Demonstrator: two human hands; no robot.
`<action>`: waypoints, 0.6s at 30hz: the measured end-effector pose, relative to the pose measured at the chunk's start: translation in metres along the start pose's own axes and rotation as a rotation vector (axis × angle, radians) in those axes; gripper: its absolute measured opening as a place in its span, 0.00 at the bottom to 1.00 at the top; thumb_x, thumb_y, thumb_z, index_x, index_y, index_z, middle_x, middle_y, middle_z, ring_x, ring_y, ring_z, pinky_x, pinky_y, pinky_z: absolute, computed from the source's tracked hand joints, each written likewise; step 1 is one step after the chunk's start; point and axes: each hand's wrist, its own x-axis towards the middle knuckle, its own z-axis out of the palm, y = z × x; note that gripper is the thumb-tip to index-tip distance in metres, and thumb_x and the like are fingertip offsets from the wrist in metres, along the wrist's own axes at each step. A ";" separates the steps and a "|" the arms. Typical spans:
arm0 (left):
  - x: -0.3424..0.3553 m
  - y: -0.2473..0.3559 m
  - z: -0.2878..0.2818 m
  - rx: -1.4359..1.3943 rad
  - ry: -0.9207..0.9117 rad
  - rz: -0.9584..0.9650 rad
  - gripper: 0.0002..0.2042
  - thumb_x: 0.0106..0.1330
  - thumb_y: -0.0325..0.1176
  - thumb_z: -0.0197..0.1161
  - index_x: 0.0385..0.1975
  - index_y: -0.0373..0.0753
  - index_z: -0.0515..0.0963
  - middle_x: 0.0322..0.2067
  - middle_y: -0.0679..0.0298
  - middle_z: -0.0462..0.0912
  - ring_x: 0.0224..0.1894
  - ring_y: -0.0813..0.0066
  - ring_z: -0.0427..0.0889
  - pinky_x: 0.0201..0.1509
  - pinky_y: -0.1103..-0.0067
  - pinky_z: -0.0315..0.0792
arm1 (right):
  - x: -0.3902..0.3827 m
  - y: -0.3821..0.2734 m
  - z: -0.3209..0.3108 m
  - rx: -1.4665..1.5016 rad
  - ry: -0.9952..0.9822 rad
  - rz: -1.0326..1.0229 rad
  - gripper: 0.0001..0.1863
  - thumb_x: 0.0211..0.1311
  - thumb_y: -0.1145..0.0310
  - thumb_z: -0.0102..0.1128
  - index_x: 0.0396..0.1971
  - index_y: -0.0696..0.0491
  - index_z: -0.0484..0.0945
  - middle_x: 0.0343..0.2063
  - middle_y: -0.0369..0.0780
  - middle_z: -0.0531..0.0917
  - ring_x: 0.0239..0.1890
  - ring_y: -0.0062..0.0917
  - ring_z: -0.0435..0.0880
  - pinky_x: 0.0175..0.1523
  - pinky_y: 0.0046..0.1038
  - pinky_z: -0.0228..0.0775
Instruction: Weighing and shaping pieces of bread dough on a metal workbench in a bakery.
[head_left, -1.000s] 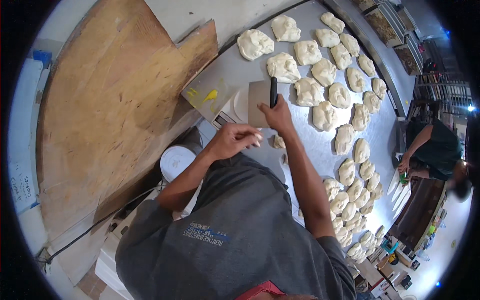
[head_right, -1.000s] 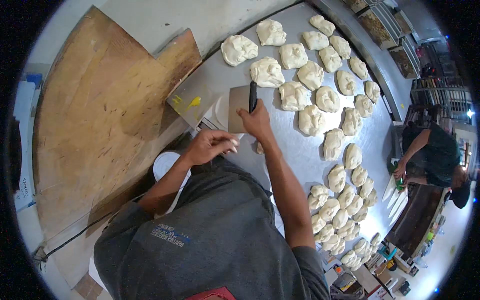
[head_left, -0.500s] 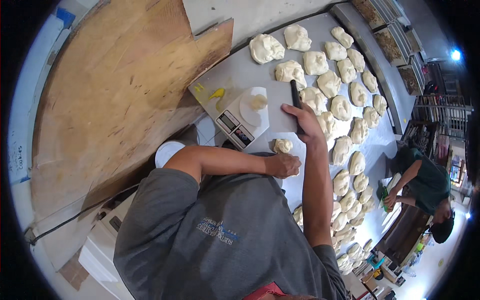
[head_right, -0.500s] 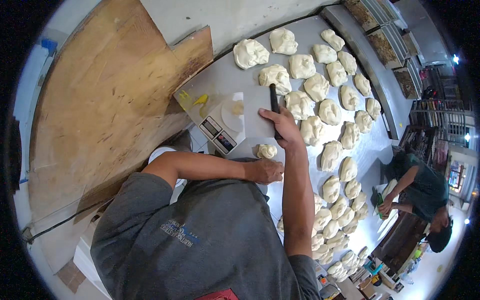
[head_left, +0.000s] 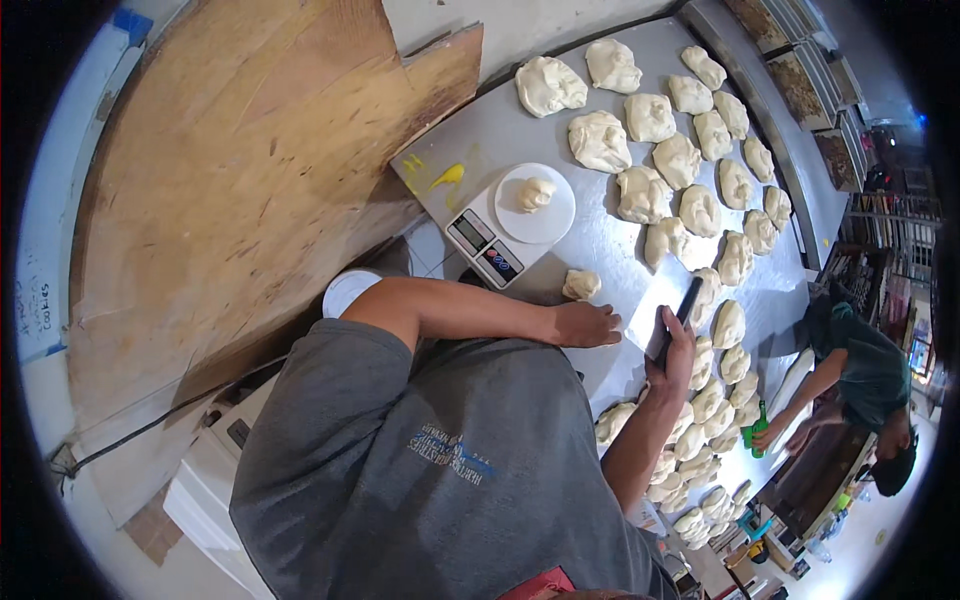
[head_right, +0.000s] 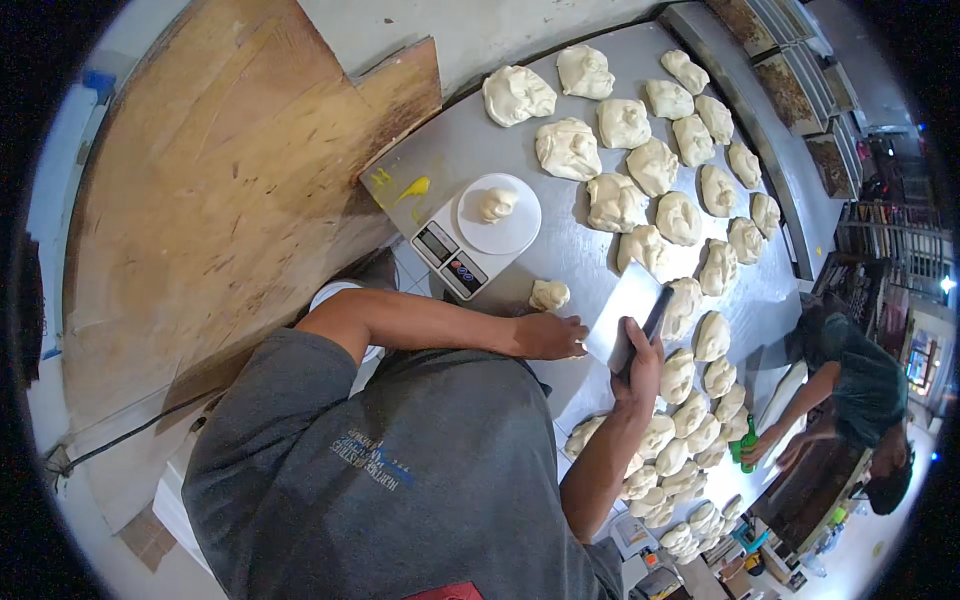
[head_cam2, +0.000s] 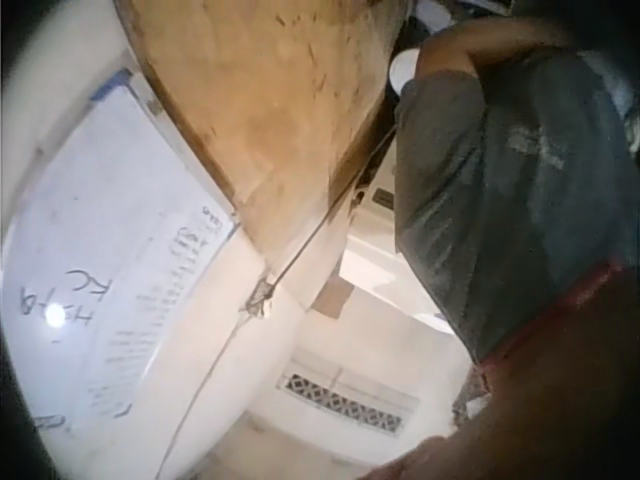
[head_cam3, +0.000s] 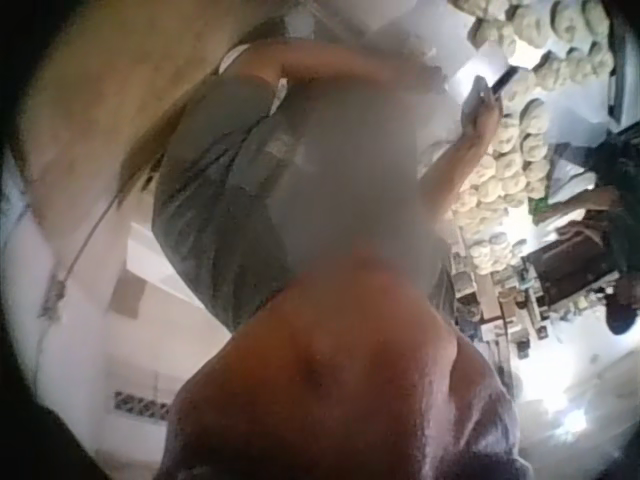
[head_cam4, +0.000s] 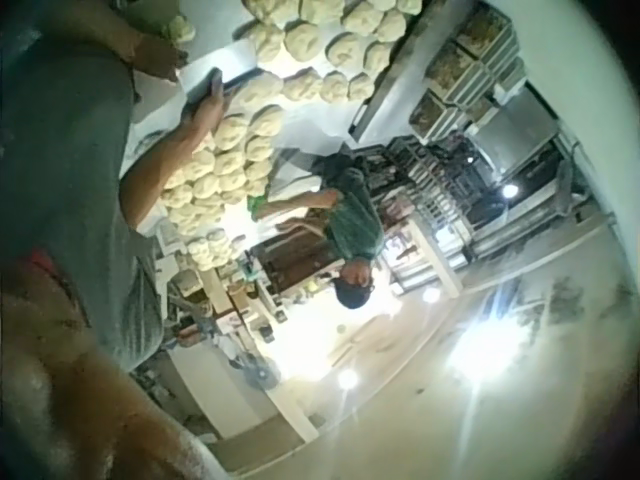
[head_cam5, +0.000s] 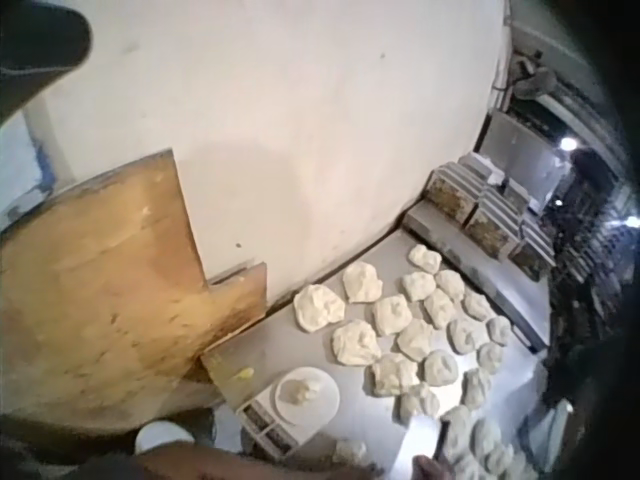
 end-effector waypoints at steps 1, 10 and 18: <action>0.005 0.001 -0.004 -0.033 -0.059 0.003 0.07 0.66 0.34 0.66 0.42 0.45 0.82 0.46 0.55 0.81 0.49 0.53 0.82 0.49 0.65 0.79 | -0.004 0.005 -0.012 0.001 -0.001 0.000 0.13 0.71 0.65 0.69 0.45 0.60 0.84 0.31 0.36 0.88 0.25 0.18 0.83 0.27 0.16 0.68; 0.015 -0.004 0.021 0.127 -0.011 0.291 0.08 0.68 0.34 0.65 0.44 0.45 0.83 0.50 0.56 0.82 0.51 0.55 0.81 0.55 0.65 0.77 | -0.024 0.020 -0.066 0.152 0.196 -0.084 0.14 0.71 0.66 0.70 0.47 0.60 0.84 0.36 0.39 0.90 0.27 0.20 0.85 0.30 0.18 0.73; 0.005 -0.005 -0.019 -0.010 0.089 0.285 0.11 0.68 0.35 0.65 0.48 0.48 0.84 0.52 0.58 0.82 0.54 0.57 0.78 0.64 0.61 0.72 | -0.025 0.021 -0.044 0.026 0.214 -0.003 0.15 0.70 0.67 0.70 0.49 0.62 0.83 0.36 0.40 0.89 0.30 0.21 0.86 0.34 0.19 0.76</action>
